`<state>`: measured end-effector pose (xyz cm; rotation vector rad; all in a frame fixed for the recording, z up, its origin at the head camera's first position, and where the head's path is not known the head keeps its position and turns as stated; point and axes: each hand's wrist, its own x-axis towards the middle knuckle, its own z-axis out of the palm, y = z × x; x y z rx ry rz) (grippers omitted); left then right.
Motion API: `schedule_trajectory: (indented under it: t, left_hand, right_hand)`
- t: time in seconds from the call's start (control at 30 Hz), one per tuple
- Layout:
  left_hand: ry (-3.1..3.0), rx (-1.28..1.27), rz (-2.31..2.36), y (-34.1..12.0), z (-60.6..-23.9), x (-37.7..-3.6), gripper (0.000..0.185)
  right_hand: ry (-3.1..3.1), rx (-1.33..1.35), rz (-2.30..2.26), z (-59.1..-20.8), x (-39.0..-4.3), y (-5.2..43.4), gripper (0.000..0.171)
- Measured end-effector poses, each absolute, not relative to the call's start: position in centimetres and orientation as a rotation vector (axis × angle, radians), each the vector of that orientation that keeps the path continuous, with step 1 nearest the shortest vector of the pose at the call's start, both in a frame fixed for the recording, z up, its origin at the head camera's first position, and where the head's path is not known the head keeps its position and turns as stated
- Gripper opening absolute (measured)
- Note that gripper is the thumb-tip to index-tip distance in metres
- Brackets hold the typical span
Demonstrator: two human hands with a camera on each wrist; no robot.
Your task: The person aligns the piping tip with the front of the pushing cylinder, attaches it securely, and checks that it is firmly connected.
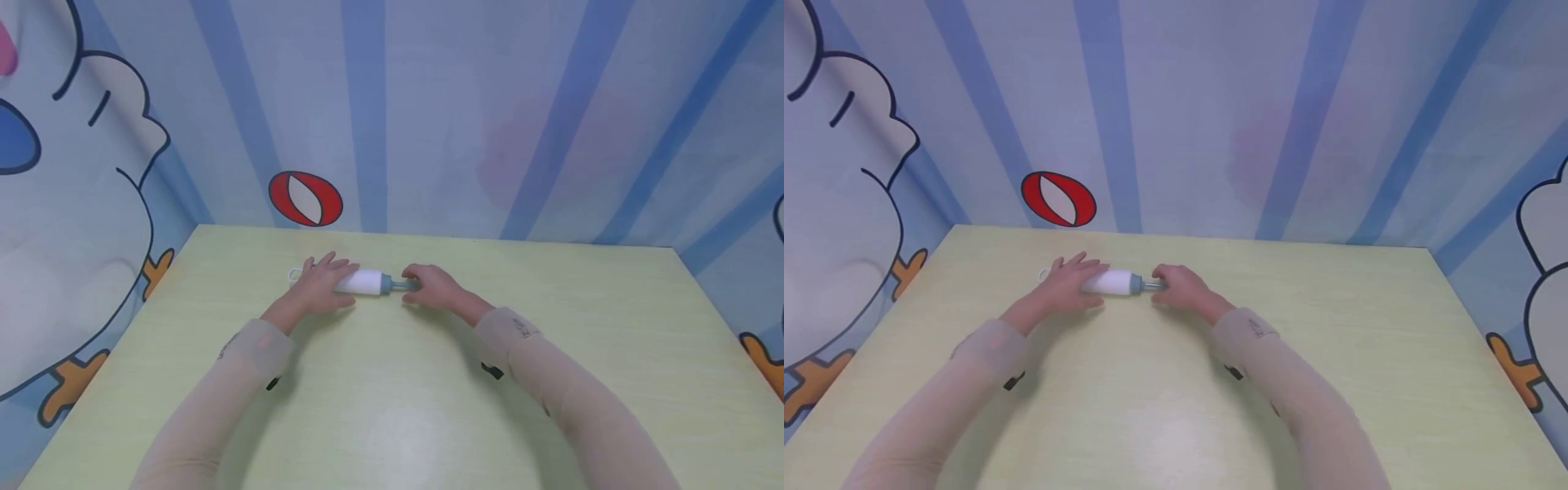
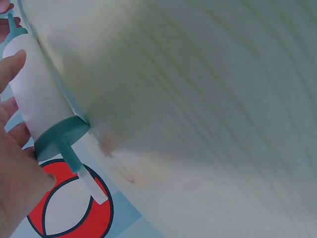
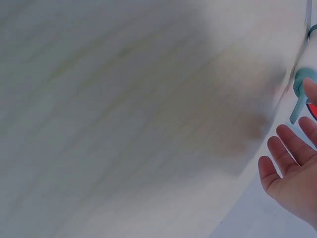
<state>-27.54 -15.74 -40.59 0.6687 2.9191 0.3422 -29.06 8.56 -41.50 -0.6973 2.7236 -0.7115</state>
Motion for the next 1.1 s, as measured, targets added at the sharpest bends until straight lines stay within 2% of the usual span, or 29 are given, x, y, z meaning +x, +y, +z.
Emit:
schedule_trajectory:
  t: [0.23,0.53,0.87,1.1]
  left_hand:
    - [2.946,0.67,0.318,-15.9,-40.6,-27.4,0.064]
    - [2.951,0.616,0.381,-17.0,-40.0,-27.1,0.063]
    - [2.954,0.628,0.341,-17.5,-39.9,-27.2,0.063]
    - [3.041,0.53,0.429,-20.1,-38.7,-26.6,0.063]
  right_hand:
    - [2.718,-0.674,-0.767,-41.1,-28.5,10.1,0.049]
    - [2.757,-0.704,-0.887,-39.4,-26.8,14.8,0.048]
    - [2.817,-0.577,-0.917,-38.7,-25.4,19.4,0.051]
    - [3.021,-0.578,-0.794,-37.7,-23.9,23.9,0.055]
